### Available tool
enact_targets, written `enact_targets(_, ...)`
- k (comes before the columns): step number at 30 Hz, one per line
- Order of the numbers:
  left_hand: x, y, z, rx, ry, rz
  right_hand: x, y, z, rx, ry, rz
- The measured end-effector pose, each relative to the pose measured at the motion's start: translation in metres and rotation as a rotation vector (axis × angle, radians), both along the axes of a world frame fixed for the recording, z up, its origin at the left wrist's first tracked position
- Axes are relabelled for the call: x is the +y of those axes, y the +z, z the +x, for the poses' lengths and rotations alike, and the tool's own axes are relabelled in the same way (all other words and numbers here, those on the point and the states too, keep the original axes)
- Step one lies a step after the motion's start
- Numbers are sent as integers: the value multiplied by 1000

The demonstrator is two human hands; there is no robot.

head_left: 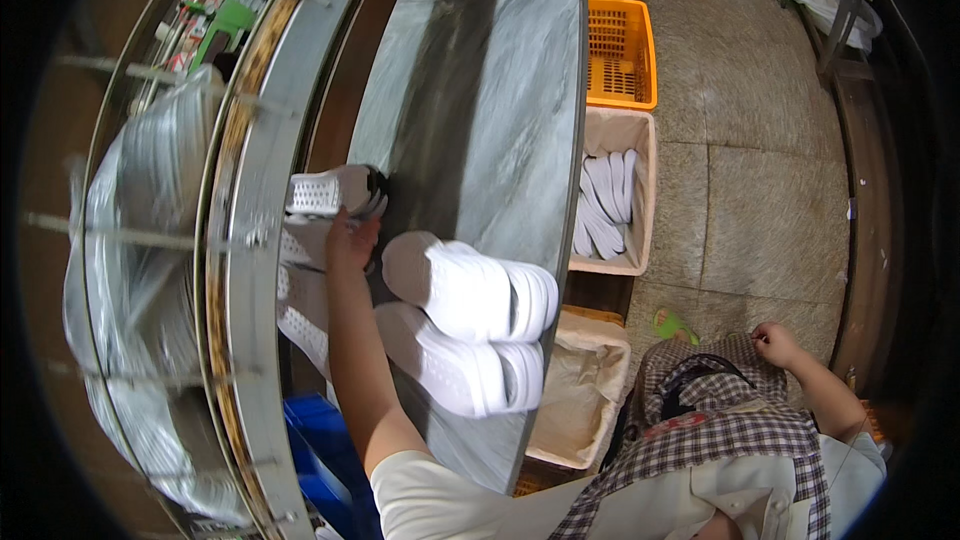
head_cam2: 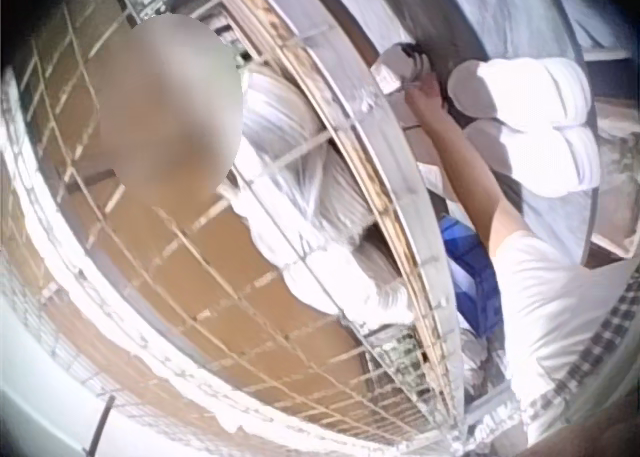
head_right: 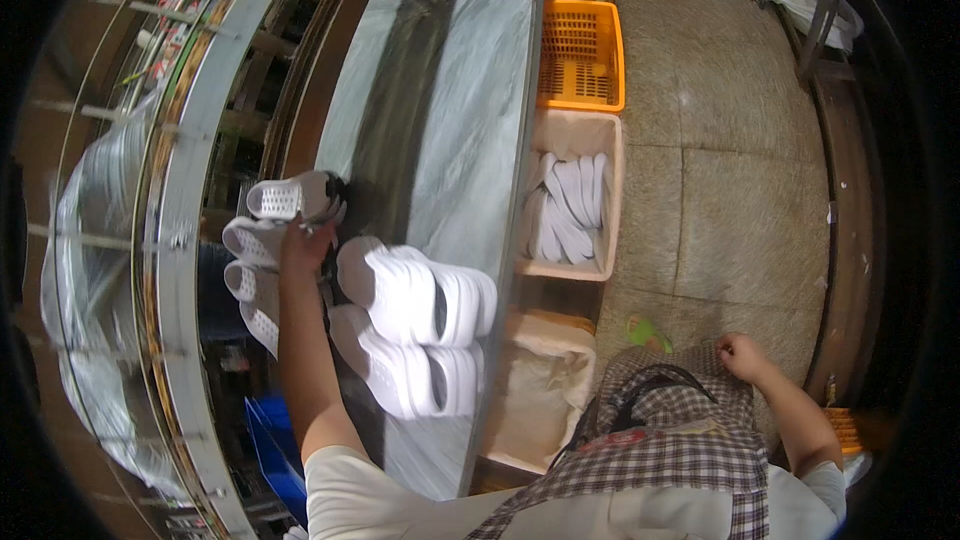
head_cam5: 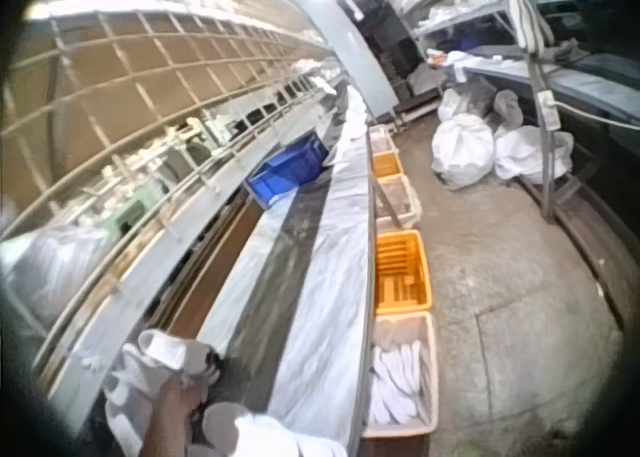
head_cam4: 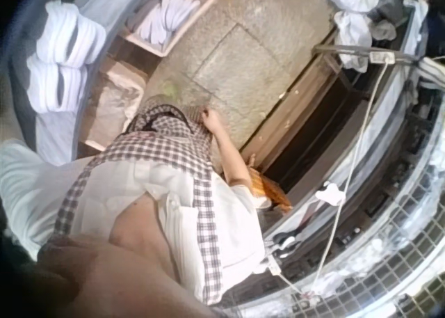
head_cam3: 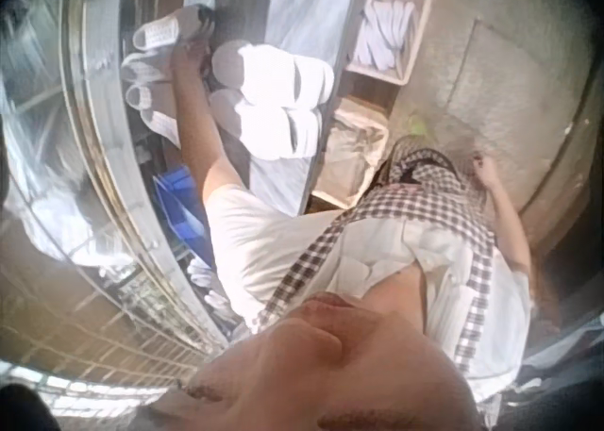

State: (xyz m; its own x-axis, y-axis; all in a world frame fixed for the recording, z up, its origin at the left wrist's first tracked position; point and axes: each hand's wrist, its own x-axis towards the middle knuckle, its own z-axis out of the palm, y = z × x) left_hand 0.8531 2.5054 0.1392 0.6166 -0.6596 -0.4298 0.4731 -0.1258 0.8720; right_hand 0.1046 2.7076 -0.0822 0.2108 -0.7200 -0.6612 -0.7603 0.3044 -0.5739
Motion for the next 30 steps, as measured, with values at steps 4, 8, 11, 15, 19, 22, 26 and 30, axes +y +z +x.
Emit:
enact_targets(4,-42,-41,14,-224,-208,124,-9,-3,19,24,-119,23)
enact_targets(8,-69,-64,32,-76,-21,120,-20,-5,36,81,-107,-15)
enact_targets(11,-81,-80,55,-49,111,125,-23,-3,45,101,-94,21)
enact_targets(15,-90,-103,83,-196,-52,81,-32,1,51,134,-7,-44)
enact_targets(19,-94,-86,79,179,212,-47,-49,9,59,86,5,-54)
enact_targets(22,-82,-38,38,412,131,-87,-81,17,72,3,24,-123)
enact_targets(26,-54,23,-66,602,221,-5,-147,36,122,-226,49,-380)
enact_targets(30,-2,75,-177,821,7,-30,-212,82,212,-757,-30,-343)
